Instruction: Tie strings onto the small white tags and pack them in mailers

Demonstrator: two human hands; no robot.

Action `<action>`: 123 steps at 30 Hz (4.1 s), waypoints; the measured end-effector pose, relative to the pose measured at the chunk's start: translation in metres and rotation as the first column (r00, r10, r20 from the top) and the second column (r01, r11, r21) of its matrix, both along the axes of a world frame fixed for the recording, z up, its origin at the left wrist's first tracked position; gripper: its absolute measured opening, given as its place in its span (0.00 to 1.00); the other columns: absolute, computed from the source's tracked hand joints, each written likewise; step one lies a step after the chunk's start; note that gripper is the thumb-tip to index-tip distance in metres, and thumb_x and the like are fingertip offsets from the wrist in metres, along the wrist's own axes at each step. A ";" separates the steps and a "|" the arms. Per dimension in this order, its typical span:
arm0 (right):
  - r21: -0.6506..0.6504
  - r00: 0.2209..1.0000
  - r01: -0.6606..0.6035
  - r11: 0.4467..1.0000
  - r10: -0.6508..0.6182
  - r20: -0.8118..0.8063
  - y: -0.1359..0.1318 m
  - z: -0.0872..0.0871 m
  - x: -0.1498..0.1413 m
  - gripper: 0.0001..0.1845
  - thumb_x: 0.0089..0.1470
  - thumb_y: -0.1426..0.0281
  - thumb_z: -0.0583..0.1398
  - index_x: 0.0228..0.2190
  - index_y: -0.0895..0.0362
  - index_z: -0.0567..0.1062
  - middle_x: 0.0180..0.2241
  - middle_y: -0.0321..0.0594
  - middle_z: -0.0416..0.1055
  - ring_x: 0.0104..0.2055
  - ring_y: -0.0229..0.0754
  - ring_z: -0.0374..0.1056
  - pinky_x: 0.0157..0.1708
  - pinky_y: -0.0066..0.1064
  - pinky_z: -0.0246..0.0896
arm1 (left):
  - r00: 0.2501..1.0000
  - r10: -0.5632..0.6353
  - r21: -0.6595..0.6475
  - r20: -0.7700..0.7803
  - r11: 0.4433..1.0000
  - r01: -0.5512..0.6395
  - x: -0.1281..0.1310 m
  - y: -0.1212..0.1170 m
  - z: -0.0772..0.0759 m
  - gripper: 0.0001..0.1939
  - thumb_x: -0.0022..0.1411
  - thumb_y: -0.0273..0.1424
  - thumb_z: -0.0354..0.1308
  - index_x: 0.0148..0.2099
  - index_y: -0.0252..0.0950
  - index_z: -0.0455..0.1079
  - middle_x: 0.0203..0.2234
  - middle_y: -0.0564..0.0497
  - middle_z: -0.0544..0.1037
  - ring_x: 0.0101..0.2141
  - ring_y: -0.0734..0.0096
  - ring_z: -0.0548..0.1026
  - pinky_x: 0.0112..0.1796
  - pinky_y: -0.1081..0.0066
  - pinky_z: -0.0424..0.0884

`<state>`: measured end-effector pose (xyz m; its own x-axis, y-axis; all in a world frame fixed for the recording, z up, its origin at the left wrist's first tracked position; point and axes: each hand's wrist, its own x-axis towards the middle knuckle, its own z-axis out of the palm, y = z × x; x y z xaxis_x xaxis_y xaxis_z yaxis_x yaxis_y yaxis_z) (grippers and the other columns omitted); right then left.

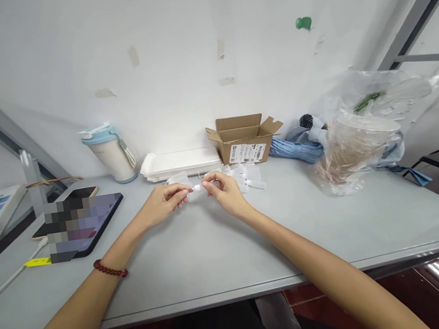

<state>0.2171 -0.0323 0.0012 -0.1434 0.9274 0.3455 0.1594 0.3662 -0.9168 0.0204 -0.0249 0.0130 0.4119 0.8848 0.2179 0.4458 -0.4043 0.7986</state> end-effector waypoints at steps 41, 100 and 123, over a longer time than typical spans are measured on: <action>0.078 0.983 0.070 0.994 -0.082 0.163 -0.002 -0.005 -0.003 0.11 0.53 0.63 0.56 0.29 0.58 0.71 0.23 0.34 0.66 0.24 0.34 0.58 0.24 0.27 0.51 | 0.999 0.031 -0.001 -0.013 1.000 -0.031 0.006 -0.006 -0.003 0.14 0.57 0.36 0.51 0.33 0.32 0.74 0.22 0.51 0.74 0.18 0.77 0.65 0.22 0.75 0.63; 0.030 0.994 0.053 0.998 -0.056 0.096 -0.004 -0.009 -0.002 0.15 0.53 0.57 0.56 0.29 0.57 0.69 0.18 0.31 0.60 0.21 0.33 0.57 0.21 0.26 0.51 | 0.992 0.049 -0.239 0.120 0.971 -0.019 0.011 -0.010 0.006 0.16 0.52 0.42 0.58 0.25 0.33 0.68 0.14 0.55 0.67 0.18 0.77 0.64 0.23 0.73 0.62; 0.146 0.988 0.027 0.989 -0.049 0.148 -0.008 -0.012 -0.003 0.14 0.60 0.61 0.49 0.31 0.56 0.67 0.23 0.35 0.60 0.27 0.36 0.58 0.26 0.28 0.53 | 0.987 0.045 -0.218 0.157 0.976 -0.010 0.018 -0.018 0.005 0.15 0.54 0.40 0.57 0.24 0.34 0.66 0.17 0.55 0.67 0.19 0.78 0.62 0.23 0.74 0.61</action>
